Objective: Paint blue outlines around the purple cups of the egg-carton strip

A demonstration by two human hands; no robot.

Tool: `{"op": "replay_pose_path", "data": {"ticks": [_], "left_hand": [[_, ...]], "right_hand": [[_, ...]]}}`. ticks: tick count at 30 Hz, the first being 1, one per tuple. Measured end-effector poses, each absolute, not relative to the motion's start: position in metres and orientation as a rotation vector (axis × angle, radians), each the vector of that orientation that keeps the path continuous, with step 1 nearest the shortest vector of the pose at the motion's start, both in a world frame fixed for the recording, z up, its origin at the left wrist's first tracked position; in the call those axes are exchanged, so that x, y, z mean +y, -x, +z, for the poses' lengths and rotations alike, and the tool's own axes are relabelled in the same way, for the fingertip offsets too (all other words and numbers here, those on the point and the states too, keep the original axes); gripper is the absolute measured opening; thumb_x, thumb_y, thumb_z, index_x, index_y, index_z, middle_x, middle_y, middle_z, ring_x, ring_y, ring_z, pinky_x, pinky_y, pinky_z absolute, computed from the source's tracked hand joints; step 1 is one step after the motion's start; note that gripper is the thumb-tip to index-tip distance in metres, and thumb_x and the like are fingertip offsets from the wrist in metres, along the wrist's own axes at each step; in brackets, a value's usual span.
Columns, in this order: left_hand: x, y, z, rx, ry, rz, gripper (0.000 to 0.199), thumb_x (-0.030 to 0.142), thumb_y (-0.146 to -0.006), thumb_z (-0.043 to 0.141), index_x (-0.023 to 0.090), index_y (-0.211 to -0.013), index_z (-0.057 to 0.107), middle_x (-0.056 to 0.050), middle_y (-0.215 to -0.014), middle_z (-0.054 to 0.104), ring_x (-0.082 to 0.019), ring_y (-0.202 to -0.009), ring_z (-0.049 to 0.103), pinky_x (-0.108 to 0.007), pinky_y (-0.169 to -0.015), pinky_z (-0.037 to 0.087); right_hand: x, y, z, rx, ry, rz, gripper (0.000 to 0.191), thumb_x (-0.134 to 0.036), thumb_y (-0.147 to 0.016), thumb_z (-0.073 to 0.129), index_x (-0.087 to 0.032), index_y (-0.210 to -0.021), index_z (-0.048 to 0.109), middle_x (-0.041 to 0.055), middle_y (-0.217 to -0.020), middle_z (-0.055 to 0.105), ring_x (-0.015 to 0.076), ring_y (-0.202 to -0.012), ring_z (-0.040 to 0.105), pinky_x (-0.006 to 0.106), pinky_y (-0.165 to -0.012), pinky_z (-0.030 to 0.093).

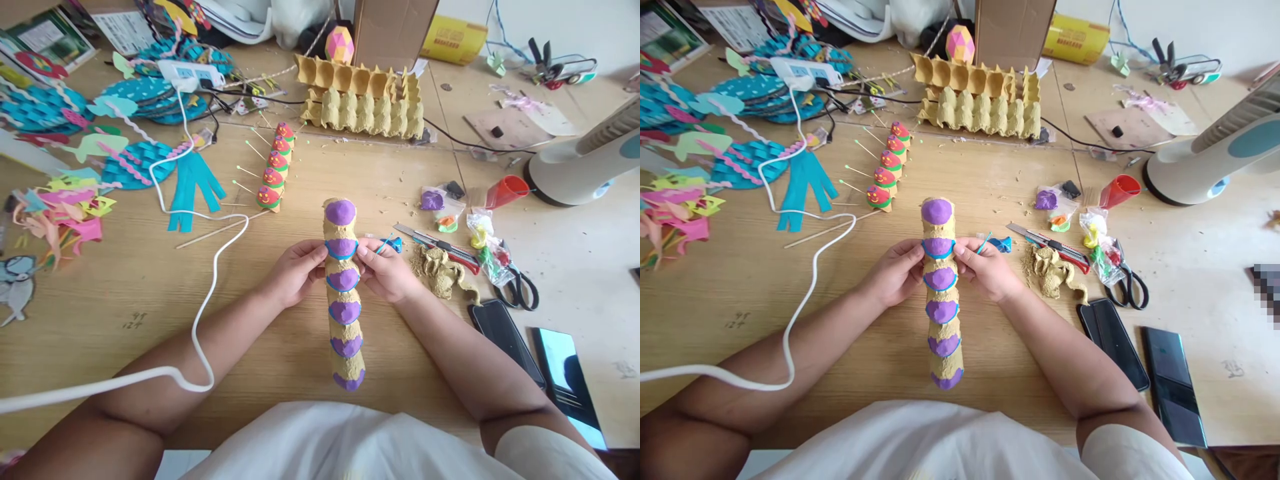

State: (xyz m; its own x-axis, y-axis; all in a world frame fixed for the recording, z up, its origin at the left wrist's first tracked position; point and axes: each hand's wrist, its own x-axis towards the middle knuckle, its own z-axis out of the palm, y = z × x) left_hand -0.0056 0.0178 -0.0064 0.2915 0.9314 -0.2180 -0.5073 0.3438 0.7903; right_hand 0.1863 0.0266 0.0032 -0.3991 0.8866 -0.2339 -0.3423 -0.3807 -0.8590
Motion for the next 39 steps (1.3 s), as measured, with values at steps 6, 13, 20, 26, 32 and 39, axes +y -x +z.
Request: {"op": "replay_pose_path", "data": {"ticks": [6, 13, 20, 26, 32, 39], "left_hand": [[0.0177, 0.0073, -0.0088, 0.782, -0.638, 0.995, 0.045, 0.058, -0.067, 0.094, 0.019, -0.081, 0.078, -0.005, -0.077, 0.075, -0.016, -0.067, 0.067, -0.029, -0.063, 0.055], [0.0161, 0.0072, -0.0079, 0.798, -0.610, 0.946, 0.044, 0.060, -0.069, 0.091, 0.021, -0.081, 0.076, -0.006, -0.079, 0.076, -0.020, -0.064, 0.066, -0.032, -0.059, 0.053], [0.0172, 0.0076, -0.0044, 0.754, -0.534, 0.905, 0.046, 0.060, -0.070, 0.089, 0.019, -0.087, 0.078, -0.008, -0.083, 0.078, -0.020, -0.066, 0.068, -0.030, -0.056, 0.053], [0.0179, 0.0088, -0.0091, 0.790, -0.561, 0.922, 0.042, 0.056, -0.071, 0.090, 0.020, -0.087, 0.078, -0.009, -0.086, 0.079, -0.022, -0.070, 0.069, -0.032, -0.059, 0.055], [0.0172, 0.0091, -0.0100, 0.778, -0.598, 0.946, 0.040, 0.056, -0.073, 0.089, 0.019, -0.083, 0.076, -0.007, -0.079, 0.077, -0.021, -0.067, 0.069, -0.034, -0.059, 0.052], [0.0165, 0.0074, -0.0019, 0.790, -0.638, 1.021, 0.040, 0.054, -0.074, 0.090, 0.017, -0.081, 0.077, -0.005, -0.077, 0.076, -0.016, -0.067, 0.068, -0.027, -0.061, 0.053]], "right_hand": [[0.0259, -0.1846, 0.0060, -0.901, 0.870, 1.953, 0.055, -0.059, -0.070, 0.092, -0.021, -0.069, 0.051, -0.0102, -0.052, 0.038, 0.0062, -0.050, 0.024, 0.023, -0.051, 0.018], [0.0260, -0.1826, 0.0040, -0.885, 0.882, 1.997, 0.058, -0.060, -0.068, 0.092, -0.021, -0.067, 0.049, -0.0098, -0.052, 0.039, 0.0066, -0.049, 0.024, 0.025, -0.051, 0.018], [0.0267, -0.1825, 0.0029, -0.866, 0.880, 2.002, 0.058, -0.059, -0.066, 0.094, -0.021, -0.066, 0.050, -0.0094, -0.051, 0.042, 0.0059, -0.049, 0.024, 0.024, -0.051, 0.017], [0.0264, -0.1827, 0.0011, -0.901, 0.869, 2.002, 0.056, -0.059, -0.071, 0.091, -0.021, -0.068, 0.050, -0.0090, -0.053, 0.041, 0.0062, -0.049, 0.027, 0.024, -0.051, 0.018], [0.0261, -0.1821, -0.0001, -0.888, 0.879, 2.011, 0.057, -0.059, -0.069, 0.093, -0.021, -0.068, 0.050, -0.0089, -0.053, 0.041, 0.0064, -0.049, 0.027, 0.024, -0.050, 0.018], [0.0277, -0.1829, -0.0011, -0.868, 0.879, 1.979, 0.054, -0.057, -0.069, 0.093, -0.020, -0.070, 0.053, -0.0088, -0.052, 0.043, 0.0064, -0.050, 0.027, 0.024, -0.050, 0.020]]}}
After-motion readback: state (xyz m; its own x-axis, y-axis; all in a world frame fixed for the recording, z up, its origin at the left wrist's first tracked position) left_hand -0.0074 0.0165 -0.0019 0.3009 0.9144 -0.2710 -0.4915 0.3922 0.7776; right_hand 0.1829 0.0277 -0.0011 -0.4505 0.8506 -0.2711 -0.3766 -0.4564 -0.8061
